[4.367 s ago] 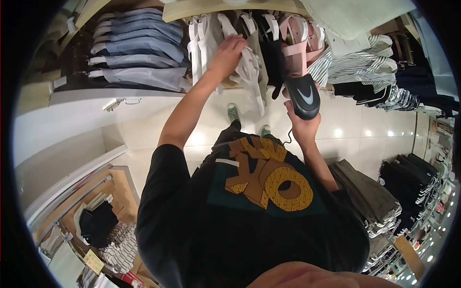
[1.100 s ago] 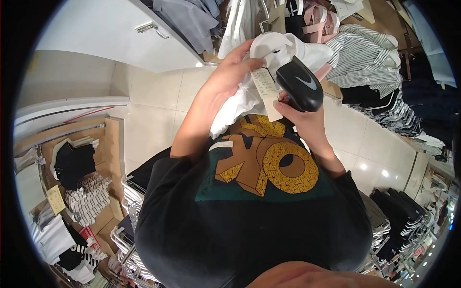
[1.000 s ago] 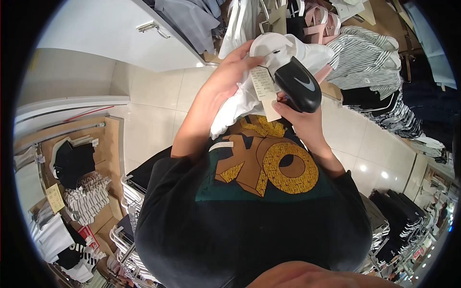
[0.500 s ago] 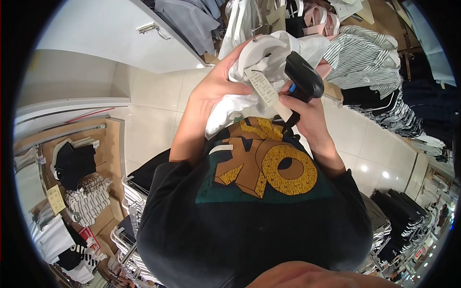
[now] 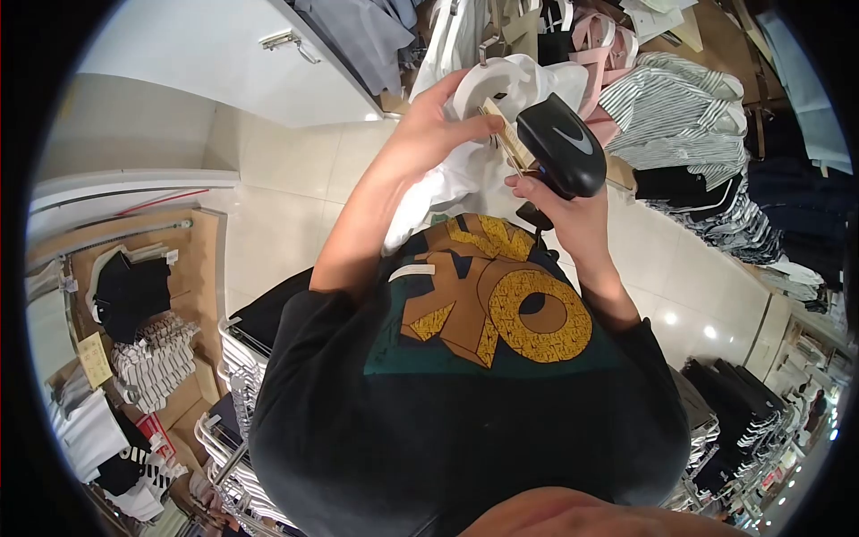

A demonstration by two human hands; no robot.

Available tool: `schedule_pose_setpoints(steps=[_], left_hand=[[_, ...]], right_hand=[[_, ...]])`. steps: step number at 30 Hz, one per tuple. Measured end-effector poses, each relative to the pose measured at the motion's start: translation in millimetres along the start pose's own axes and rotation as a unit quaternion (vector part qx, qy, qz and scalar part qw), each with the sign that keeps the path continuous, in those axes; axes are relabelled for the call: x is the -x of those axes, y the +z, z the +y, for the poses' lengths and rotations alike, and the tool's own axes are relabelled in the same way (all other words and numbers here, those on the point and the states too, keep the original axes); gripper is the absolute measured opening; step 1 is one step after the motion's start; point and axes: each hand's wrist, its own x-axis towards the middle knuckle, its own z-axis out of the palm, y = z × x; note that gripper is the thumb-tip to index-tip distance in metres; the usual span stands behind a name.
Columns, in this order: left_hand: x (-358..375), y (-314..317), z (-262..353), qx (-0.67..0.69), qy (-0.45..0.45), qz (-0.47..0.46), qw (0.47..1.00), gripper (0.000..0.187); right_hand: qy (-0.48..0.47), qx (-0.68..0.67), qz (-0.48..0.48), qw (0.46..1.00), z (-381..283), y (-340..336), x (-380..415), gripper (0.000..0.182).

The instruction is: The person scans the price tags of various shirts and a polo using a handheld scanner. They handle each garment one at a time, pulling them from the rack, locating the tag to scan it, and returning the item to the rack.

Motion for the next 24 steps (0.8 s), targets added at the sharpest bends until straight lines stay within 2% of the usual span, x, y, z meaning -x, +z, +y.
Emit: schedule_pose_setpoints(steps=[2,4,11,17,20,24], left_hand=[[1.1,-0.4,0.1,-0.01,0.023,-0.004,1.0,0.074],[-0.4,-1.1,-4.1,-0.004,0.035,-0.002,0.999,0.074],[1.2,0.3,0.5,-0.04,0.052,0.002,0.998,0.065],[0.0,-0.5,1.6,-0.051,0.074,-0.007,0.996,0.063],[-1.2,-1.8,-0.5,-0.038,0.058,-0.008,0.998,0.063],[2.7,-3.3,6.7,-0.043,0.048,-0.01,0.998,0.063]], right_hand=[[-0.008,0.036,-0.006,0.999,1.1,-2.6,-0.3,0.041],[0.04,-0.093,-0.004,0.995,1.4,-4.7,-2.4,0.041],[0.021,-0.057,-0.013,0.998,-6.7,-4.2,2.8,0.038],[0.047,-0.069,-0.021,0.996,-7.3,-6.8,1.9,0.027],[0.056,-0.074,0.019,0.995,-7.9,-7.2,0.5,0.027],[0.018,-0.042,0.047,0.998,-15.6,-10.9,-4.1,0.028]])
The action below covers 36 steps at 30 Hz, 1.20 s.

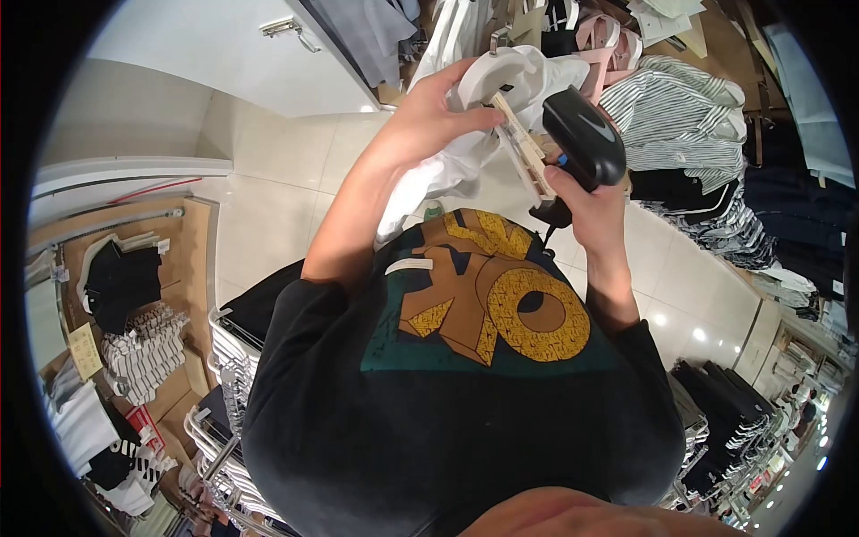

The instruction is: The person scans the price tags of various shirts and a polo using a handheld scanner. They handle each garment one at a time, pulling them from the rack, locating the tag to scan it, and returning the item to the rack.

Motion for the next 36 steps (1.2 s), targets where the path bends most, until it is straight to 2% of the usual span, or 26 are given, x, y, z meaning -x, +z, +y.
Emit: schedule_pose_setpoints(steps=[5,9,15,18,20,21,22,24,25,26,28,30,32,36], left_hand=[[-1.3,-9.3,-5.6,0.012,0.005,-0.013,1.0,0.062],[-3.7,-9.0,-8.4,0.012,0.012,-0.008,1.0,0.061],[-5.3,-7.6,-21.0,-0.04,0.054,-0.027,0.997,0.06],[-6.8,-7.2,-24.3,-0.042,0.02,-0.028,0.999,0.058],[-8.9,-9.8,-26.3,-0.092,0.003,0.005,0.996,0.054],[-10.1,-10.7,-26.6,-0.094,0.003,0.007,0.996,0.054],[-11.8,-11.0,-26.9,-0.125,-0.009,0.017,0.992,0.055],[-12.3,-12.4,-28.0,-0.159,-0.02,0.028,0.987,0.056],[-12.3,-13.0,-29.2,-0.169,-0.017,0.026,0.985,0.056],[-12.5,-12.5,-29.8,-0.178,-0.014,0.023,0.984,0.055],[-10.4,-9.5,-28.0,-0.173,-0.004,0.024,0.985,0.054],[-11.3,-8.6,-28.8,-0.166,0.007,0.033,0.986,0.053],[-14.2,-12.3,-34.6,-0.112,0.014,0.04,0.993,0.051],[-18.4,-16.7,-34.2,-0.125,0.015,0.05,0.991,0.049]], right_hand=[[-0.059,0.042,0.004,0.997,-5.5,-11.1,-9.1,0.027],[-0.055,0.02,0.012,0.998,-4.1,-12.5,-14.7,0.024],[0.04,-0.105,0.06,0.992,4.7,-15.5,-20.4,0.017],[0.048,-0.054,0.047,0.996,19.4,-25.1,-23.7,0.019],[0.041,0.088,0.075,0.992,19.5,-23.7,-21.5,0.026],[0.007,0.129,0.084,0.988,19.8,-24.8,-18.3,0.036],[0.006,0.127,0.082,0.988,17.3,-25.9,-12.4,0.036],[-0.11,0.27,0.1,0.951,9.9,-26.6,0.3,0.034],[-0.155,0.303,0.104,0.935,6.6,-23.4,2.2,0.039],[-0.154,0.302,0.107,0.935,7.9,-23.7,2.8,0.039],[-0.115,0.32,0.019,0.94,12.5,-26.4,1.4,0.04],[-0.12,0.336,0.018,0.934,17.2,-22.5,-0.8,0.041],[-0.053,0.406,-0.024,0.912,16.7,-20.6,-0.3,0.042],[-0.068,0.43,-0.038,0.899,16.3,-21.1,1.1,0.043]])
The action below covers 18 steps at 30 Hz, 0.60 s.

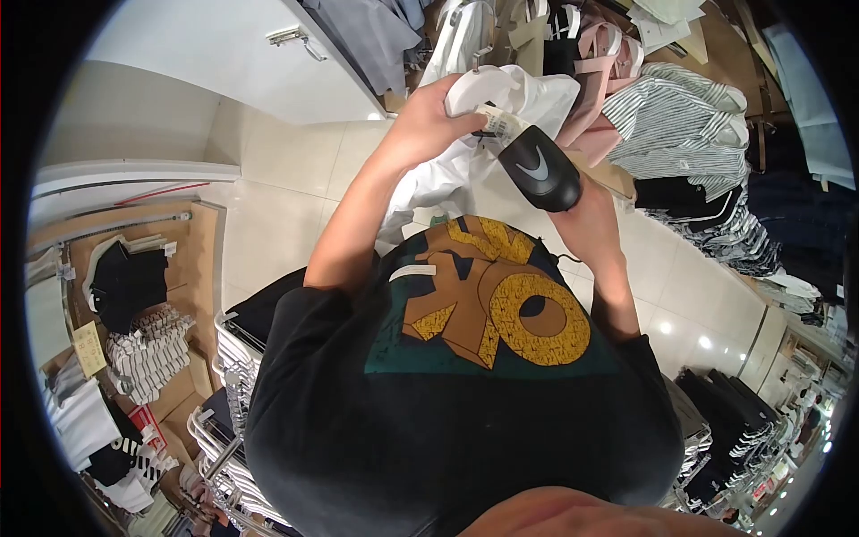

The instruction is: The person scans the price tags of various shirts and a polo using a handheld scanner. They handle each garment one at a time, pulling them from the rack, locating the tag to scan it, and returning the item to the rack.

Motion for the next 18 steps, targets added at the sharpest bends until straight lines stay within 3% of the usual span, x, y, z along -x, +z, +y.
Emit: schedule_pose_setpoints(steps=[9,18], left_hand=[[3.1,-6.8,16.9,-0.109,0.01,-0.078,0.991,0.057],[-1.0,-7.9,10.0,-0.11,0.013,-0.09,0.99,0.061]], right_hand=[[0.023,-0.033,-0.082,0.996,-7.0,-32.9,-1.6,0.045],[0.04,-0.046,-0.074,0.995,-18.0,-24.9,1.5,0.04]])
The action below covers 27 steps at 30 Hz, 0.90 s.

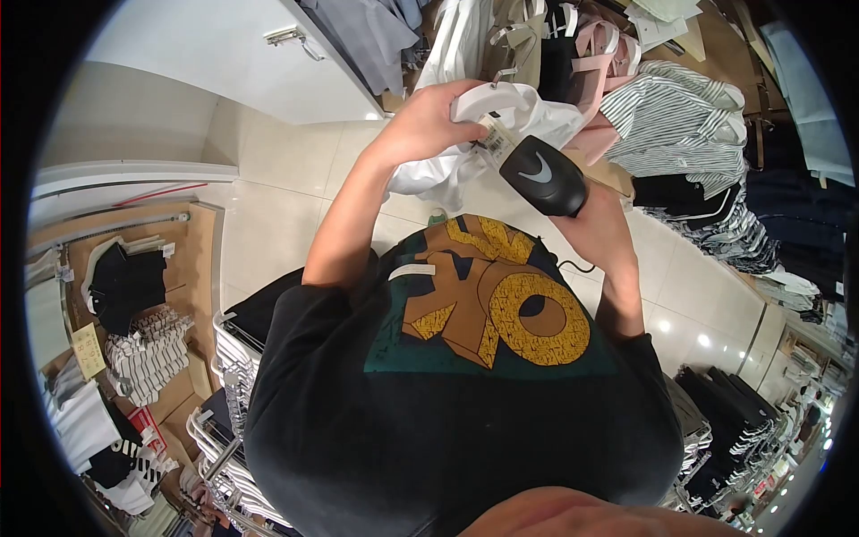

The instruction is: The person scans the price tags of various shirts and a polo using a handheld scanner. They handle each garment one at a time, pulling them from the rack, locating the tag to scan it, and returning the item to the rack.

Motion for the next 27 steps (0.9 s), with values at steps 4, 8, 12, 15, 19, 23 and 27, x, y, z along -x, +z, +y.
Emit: schedule_pose_setpoints(steps=[4,8,12,15,19,23,27], left_hand=[[-0.5,-0.1,-1.6,-0.009,0.0,-0.001,1.0,0.062],[0.5,0.1,-4.0,-0.012,0.004,0.004,1.0,0.062],[3.5,-0.9,1.7,-0.011,-0.006,0.008,1.0,0.062],[4.2,-1.3,1.2,-0.006,-0.013,0.01,1.0,0.062],[3.5,-0.3,0.1,0.002,-0.011,0.007,1.0,0.062],[4.2,-1.3,4.1,0.004,-0.013,-0.001,1.0,0.06],[5.0,-2.4,4.5,-0.017,-0.008,0.0,1.0,0.061]], right_hand=[[-0.019,0.007,0.007,1.0,3.0,1.1,-1.1,0.039],[-0.018,0.008,0.007,1.0,2.8,1.6,-0.7,0.039],[-0.009,0.006,-0.001,1.0,1.6,2.3,-1.0,0.037],[-0.007,0.004,-0.007,1.0,-0.1,2.5,-0.7,0.036],[-0.011,0.001,-0.003,1.0,-2.6,1.9,-0.1,0.036],[-0.012,0.002,-0.001,1.0,-3.1,2.5,0.4,0.036],[-0.017,0.007,0.013,1.0,-2.1,4.0,1.7,0.037]])
